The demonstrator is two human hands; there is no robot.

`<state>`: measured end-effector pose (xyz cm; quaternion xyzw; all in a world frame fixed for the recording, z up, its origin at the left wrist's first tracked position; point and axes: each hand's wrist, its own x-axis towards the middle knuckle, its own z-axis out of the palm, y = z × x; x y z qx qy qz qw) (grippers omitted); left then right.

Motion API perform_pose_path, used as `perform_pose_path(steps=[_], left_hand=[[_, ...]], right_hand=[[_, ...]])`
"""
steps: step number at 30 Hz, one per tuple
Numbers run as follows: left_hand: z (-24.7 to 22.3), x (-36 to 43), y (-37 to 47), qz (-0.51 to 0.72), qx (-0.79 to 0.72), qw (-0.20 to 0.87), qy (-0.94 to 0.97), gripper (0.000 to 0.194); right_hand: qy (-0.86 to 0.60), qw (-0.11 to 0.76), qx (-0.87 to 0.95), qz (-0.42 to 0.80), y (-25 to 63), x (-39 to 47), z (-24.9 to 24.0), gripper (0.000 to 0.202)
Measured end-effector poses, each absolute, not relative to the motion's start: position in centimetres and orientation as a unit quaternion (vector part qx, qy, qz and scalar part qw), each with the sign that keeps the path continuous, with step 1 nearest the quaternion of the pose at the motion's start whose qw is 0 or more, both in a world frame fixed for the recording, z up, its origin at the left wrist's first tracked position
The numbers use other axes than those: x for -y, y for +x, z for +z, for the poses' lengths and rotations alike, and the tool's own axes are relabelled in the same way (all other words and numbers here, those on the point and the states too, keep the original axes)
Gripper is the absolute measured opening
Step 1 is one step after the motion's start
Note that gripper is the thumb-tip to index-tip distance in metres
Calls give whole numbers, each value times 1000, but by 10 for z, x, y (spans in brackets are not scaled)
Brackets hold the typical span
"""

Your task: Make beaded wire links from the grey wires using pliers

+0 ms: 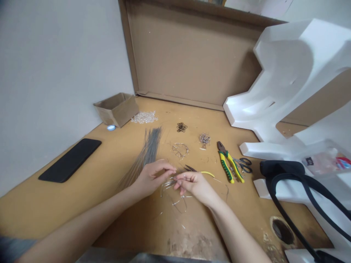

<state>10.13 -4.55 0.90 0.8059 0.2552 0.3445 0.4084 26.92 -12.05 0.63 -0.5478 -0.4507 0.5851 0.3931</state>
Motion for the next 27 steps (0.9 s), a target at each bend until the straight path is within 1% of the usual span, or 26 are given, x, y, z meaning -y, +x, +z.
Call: perform_pose_path(steps=[6, 13, 18, 24, 27], left_hand=[[8, 43, 100, 343, -220, 338, 848, 20], [6, 40, 98, 310, -163, 335, 875, 25], [7, 40, 98, 313, -170, 309, 882, 26], [11, 42, 100, 324, -188, 332, 865, 23], [14, 43, 99, 326, -196, 373, 846, 20]], right_hand=[[-534, 393, 442, 604, 269, 121, 6, 26], [-524, 381, 437, 624, 269, 121, 12, 32], [-528, 376, 428, 630, 268, 121, 17, 36], [-526, 379, 435, 625, 270, 121, 17, 34], [-533, 376, 434, 622, 270, 122, 15, 32]])
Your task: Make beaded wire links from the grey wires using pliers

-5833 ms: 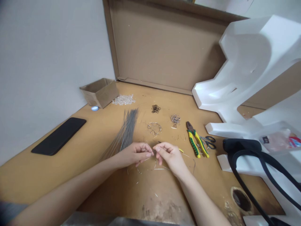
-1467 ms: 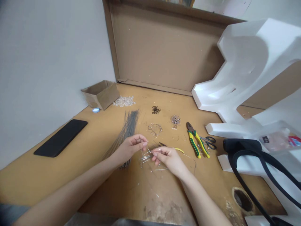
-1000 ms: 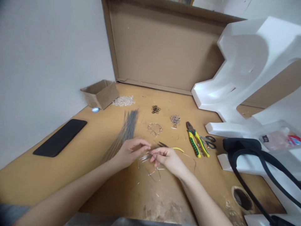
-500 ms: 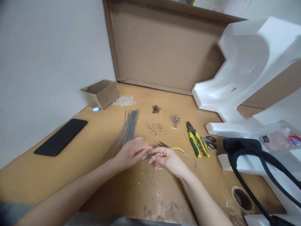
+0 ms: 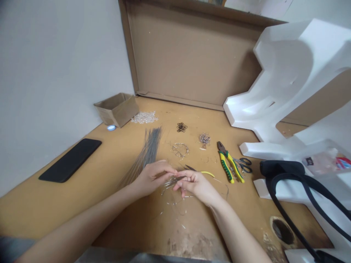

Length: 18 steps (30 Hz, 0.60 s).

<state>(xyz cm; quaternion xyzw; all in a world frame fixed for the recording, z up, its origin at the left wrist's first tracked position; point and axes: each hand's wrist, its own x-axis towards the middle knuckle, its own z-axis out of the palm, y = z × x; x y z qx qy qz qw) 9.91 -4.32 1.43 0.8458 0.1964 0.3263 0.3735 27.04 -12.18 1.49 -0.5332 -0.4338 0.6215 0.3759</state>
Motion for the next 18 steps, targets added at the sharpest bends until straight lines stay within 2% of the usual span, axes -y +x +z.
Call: perform_pose_path(steps=[13, 18], left_hand=[[5, 35, 100, 320, -273, 581, 697, 14], [3, 35, 101, 327, -277, 595, 680, 13]], right_hand=[[-511, 391, 448, 621, 275, 123, 9, 26], [-551, 388, 456, 581, 271, 121, 9, 24]])
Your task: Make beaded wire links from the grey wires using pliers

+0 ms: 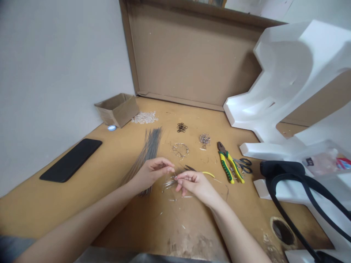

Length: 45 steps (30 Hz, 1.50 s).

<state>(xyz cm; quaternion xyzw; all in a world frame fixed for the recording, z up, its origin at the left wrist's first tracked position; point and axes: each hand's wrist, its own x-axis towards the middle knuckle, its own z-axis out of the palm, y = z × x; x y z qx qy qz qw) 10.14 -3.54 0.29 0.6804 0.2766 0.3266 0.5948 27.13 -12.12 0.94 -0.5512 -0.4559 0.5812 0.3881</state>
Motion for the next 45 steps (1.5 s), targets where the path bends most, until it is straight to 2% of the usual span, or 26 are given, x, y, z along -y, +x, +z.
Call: perform_pose_path(steps=[5, 9, 15, 24, 36, 45], left_hand=[[1, 41, 102, 335, -289, 589, 676, 14], [3, 45, 103, 356, -290, 538, 707, 11], [5, 46, 102, 360, -272, 508, 734, 11], [10, 51, 101, 384, -290, 439, 759, 11], [14, 53, 99, 399, -276, 414, 770, 11], [16, 56, 99, 397, -289, 434, 756, 10]], right_hand=[[-592, 393, 479, 516, 264, 122, 9, 26], [-607, 393, 495, 481, 260, 123, 9, 26], [-607, 376, 505, 486, 260, 123, 10, 27], [-598, 406, 507, 469, 256, 125, 12, 28], [-592, 414, 519, 457, 256, 123, 11, 29], [-600, 429, 518, 434, 255, 124, 8, 29]])
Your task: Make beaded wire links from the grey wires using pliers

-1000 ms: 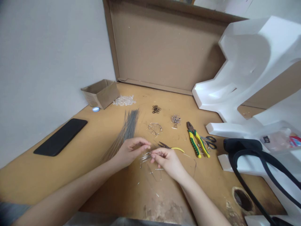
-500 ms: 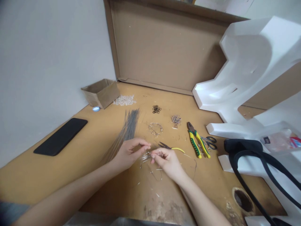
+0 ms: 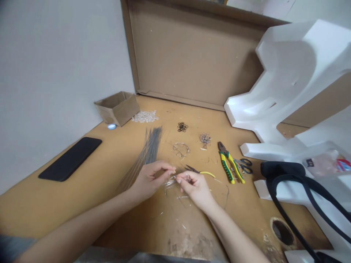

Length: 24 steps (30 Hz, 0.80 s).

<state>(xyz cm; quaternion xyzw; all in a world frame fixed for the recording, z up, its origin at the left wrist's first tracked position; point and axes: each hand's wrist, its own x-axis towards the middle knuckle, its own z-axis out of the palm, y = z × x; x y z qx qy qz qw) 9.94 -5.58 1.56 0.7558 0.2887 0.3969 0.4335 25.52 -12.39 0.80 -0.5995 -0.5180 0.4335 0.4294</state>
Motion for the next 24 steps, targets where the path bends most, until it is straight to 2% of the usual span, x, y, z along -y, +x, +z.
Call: perform_pose_path(steps=[12, 24], left_hand=[[12, 59, 101, 409, -267, 468, 737, 9], [9, 61, 101, 421, -234, 397, 781, 12]], right_hand=[[-568, 443, 496, 485, 257, 124, 7, 27], [-570, 452, 489, 482, 255, 125, 7, 23]])
